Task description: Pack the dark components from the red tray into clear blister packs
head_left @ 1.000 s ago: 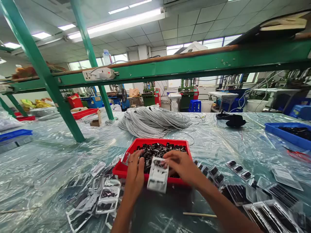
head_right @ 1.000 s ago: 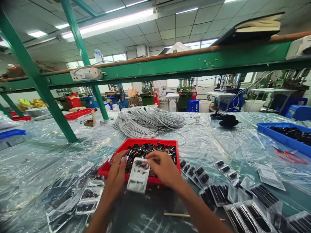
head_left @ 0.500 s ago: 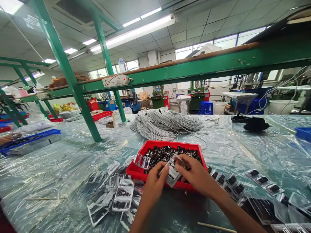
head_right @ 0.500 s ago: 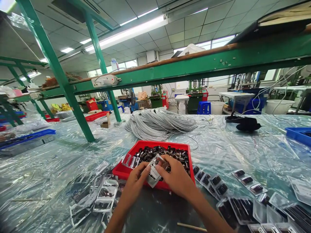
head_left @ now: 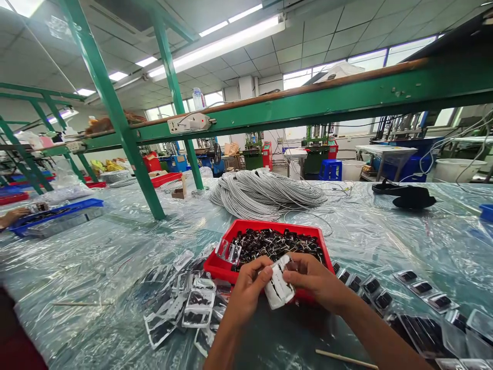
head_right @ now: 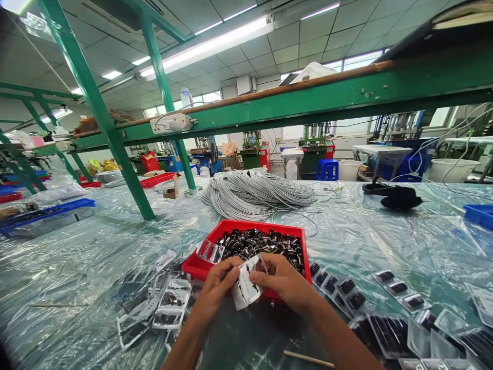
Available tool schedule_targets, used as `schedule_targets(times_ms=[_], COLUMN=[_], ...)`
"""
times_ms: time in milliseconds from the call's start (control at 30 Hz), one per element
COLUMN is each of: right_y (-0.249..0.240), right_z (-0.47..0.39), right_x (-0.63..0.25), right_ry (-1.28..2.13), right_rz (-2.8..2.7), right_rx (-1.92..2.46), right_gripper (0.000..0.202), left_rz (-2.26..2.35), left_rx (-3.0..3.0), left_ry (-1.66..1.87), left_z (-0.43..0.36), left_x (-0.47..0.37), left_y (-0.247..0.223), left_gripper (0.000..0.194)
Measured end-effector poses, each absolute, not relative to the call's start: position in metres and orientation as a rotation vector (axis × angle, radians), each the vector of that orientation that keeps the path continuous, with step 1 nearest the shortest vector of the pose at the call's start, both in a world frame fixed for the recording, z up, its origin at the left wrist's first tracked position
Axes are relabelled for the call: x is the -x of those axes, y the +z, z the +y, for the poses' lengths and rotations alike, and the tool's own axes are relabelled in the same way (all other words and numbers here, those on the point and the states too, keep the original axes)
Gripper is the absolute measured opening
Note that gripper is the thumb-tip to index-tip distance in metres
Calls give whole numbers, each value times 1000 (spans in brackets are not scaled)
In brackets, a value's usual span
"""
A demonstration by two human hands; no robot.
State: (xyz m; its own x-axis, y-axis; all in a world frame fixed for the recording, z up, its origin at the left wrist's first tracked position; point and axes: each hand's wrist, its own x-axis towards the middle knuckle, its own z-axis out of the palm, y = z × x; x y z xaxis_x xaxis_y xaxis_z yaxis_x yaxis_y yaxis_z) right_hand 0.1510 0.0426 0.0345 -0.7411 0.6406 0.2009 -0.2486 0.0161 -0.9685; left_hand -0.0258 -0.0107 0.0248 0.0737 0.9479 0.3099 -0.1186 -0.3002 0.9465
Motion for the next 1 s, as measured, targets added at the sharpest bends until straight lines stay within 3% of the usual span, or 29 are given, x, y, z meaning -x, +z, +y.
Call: schedule_targets(times_ms=[133, 333, 467, 600, 700, 833, 1000], right_y=[19, 26, 35, 34, 28, 24, 16], right_z=[42, 40, 41, 39, 35, 27, 19], right_x=[-145, -144, -147, -143, -136, -127, -118], right_ry=[2096, 1999, 1704, 828, 287, 288, 511], right_rz=[-1369, -1449, -1699, -1914, -2006, -2075, -1919], right_rx=[233, 281, 430, 686, 652, 613, 742], right_gripper=[32, 30, 25, 33, 25, 30, 13], left_rz=[763, 649, 666, 771, 954, 1128, 1433], left_rx=[-1227, -935, -952, -1073, -1146, -1210, -1501], left_ry=[1438, 1466, 1473, 1541, 1651, 1714, 1698], left_z=[-11, -5, 2, 6, 7, 6, 1], left_x=[20, 14, 16, 20, 20, 19, 16], left_y=[24, 9, 0, -2, -2, -1, 3], left_gripper=[31, 30, 29, 28, 31, 35, 27])
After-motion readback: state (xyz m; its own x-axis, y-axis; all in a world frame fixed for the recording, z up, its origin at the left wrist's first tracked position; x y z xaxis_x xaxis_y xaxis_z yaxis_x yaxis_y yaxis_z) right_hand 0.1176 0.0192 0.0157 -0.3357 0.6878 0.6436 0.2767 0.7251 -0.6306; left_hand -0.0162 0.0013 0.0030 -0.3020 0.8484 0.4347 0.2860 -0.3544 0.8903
